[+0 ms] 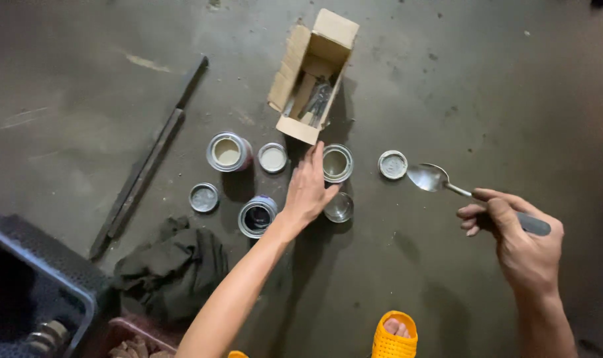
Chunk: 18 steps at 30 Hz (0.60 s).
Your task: Mixing different paint colors and fluids from small cans using a spoon and screwdriver.
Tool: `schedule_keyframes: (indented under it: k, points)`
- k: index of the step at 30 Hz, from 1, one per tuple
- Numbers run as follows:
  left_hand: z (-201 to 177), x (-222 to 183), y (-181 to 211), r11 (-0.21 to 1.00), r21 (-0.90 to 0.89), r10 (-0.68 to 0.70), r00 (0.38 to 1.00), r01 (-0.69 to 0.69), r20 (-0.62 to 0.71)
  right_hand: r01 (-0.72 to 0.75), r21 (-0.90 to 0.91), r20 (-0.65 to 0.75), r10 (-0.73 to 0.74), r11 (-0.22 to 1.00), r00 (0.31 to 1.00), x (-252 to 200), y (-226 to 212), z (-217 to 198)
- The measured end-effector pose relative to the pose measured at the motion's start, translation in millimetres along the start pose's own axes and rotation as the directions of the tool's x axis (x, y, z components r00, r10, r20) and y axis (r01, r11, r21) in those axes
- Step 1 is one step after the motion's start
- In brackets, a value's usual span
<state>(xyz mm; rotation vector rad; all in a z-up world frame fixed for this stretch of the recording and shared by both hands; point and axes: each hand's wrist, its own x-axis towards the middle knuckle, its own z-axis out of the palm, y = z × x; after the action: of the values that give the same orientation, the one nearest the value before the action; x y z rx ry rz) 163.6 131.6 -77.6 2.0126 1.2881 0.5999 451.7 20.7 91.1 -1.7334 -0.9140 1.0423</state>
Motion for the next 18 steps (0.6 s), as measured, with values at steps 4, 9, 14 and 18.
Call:
schedule_keyframes:
  k: [4,9,14,18]
  points:
    - [-1,-3,0,0.995,-0.101,0.003,0.999,-0.006,-0.035,-0.046,0.064,-0.003,0.046,0.997,0.999,-7,31,-10]
    - [-41,-37,13,0.91,-0.225,0.289,0.922,-0.348,-0.256,-0.021,0.171,0.006,0.021,0.985,1.0,-20,37,0]
    - [-83,-80,23,0.924,-0.195,0.273,0.923,-0.33,-0.27,0.274,-0.163,0.102,-0.26,0.948,0.96,-48,-5,26]
    - [-113,-117,35,0.927,-0.208,0.233,0.912,-0.313,-0.336,0.526,-0.104,0.2,-0.5,0.844,0.843,-95,-69,37]
